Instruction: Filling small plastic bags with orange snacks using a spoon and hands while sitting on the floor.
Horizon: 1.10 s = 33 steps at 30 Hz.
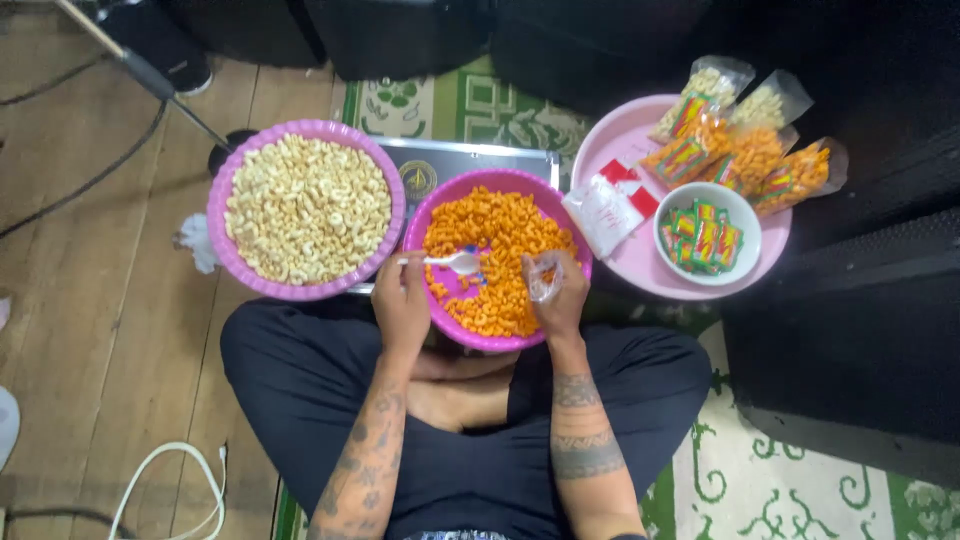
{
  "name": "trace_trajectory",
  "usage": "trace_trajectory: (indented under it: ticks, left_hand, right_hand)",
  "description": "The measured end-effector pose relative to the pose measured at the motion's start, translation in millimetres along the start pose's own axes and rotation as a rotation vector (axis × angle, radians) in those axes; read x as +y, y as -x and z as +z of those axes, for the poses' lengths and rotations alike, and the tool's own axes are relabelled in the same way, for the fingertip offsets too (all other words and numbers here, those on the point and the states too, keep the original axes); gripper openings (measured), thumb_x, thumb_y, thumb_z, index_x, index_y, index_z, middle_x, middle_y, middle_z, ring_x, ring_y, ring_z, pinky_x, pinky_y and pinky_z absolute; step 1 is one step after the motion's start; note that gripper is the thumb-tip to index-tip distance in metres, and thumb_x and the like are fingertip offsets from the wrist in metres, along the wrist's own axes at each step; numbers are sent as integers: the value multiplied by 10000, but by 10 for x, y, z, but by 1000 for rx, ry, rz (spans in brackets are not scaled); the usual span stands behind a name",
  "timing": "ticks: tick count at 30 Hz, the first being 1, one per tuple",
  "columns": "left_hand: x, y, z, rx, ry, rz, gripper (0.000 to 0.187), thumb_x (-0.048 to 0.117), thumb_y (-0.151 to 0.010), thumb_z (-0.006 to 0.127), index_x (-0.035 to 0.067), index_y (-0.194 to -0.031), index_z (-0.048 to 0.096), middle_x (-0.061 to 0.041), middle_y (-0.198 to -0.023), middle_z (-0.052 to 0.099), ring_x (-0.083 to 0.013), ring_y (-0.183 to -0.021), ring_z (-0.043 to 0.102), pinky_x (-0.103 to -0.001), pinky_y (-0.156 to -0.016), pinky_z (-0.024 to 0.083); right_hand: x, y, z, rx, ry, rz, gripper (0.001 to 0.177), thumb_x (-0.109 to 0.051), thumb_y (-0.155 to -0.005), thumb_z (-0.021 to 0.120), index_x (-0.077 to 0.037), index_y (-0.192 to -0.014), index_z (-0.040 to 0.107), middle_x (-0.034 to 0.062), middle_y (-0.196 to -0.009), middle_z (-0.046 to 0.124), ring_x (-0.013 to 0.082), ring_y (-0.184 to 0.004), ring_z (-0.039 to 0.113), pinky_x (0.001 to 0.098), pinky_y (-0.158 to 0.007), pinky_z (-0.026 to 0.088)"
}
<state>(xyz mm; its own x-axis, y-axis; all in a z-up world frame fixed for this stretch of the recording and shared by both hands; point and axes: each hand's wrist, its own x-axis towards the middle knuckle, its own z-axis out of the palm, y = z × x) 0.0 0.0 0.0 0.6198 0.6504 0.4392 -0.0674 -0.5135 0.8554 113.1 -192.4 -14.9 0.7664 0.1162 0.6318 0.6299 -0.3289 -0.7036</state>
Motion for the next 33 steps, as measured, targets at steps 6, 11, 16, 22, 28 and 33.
trace_trajectory:
  ticks: [6,11,16,22,28,33]
  left_hand:
    - [-119,76,82,-60,-159,-1,118,178,-997,667,104,-1015,757,-129,-858,733,-379,-872,703,-471,-822,529]
    - [-48,170,164,-38,-84,-56,145,215,-1009,659,151,-1052,782,-95,-879,763,-356,-890,718,-442,-812,545]
    - [11,179,114,14,-37,-152,192,289,-1023,644,172,-1064,790,-115,-910,773,-380,-928,718,-458,-823,548]
    - [-228,130,190,-23,-99,-229,224,335,-999,668,161,-1048,800,-138,-871,769,-399,-924,715,-482,-805,551]
    - [-146,83,273,-104,-104,-184,187,324,-973,695,194,-1020,822,-98,-916,785,-381,-945,726,-476,-840,561]
    - [-48,122,174,0,-58,-303,181,310,-954,693,223,-1047,821,-105,-879,775,-393,-960,712,-477,-852,550]
  right_hand:
    - [-52,14,7,9,-6,48,229,-214,-850,872,-111,-777,682,101,-664,655,319,-659,676,341,-652,529]
    - [-117,12,-22,17,-22,72,217,-204,-858,873,-113,-770,697,100,-668,664,310,-655,677,343,-650,529]
    - [-138,54,-45,52,-72,126,245,-220,-856,882,-104,-760,689,104,-656,658,272,-611,652,346,-628,514]
    - [-240,22,-139,44,-155,177,233,-253,-864,876,-123,-784,699,57,-636,627,118,-639,577,294,-642,493]
    - [-519,58,-402,40,-168,215,261,-242,-870,865,-87,-772,680,83,-658,591,129,-630,528,295,-623,455]
    - [-650,200,-591,49,-177,245,290,-268,-873,860,-71,-781,668,64,-664,541,119,-650,487,297,-620,421]
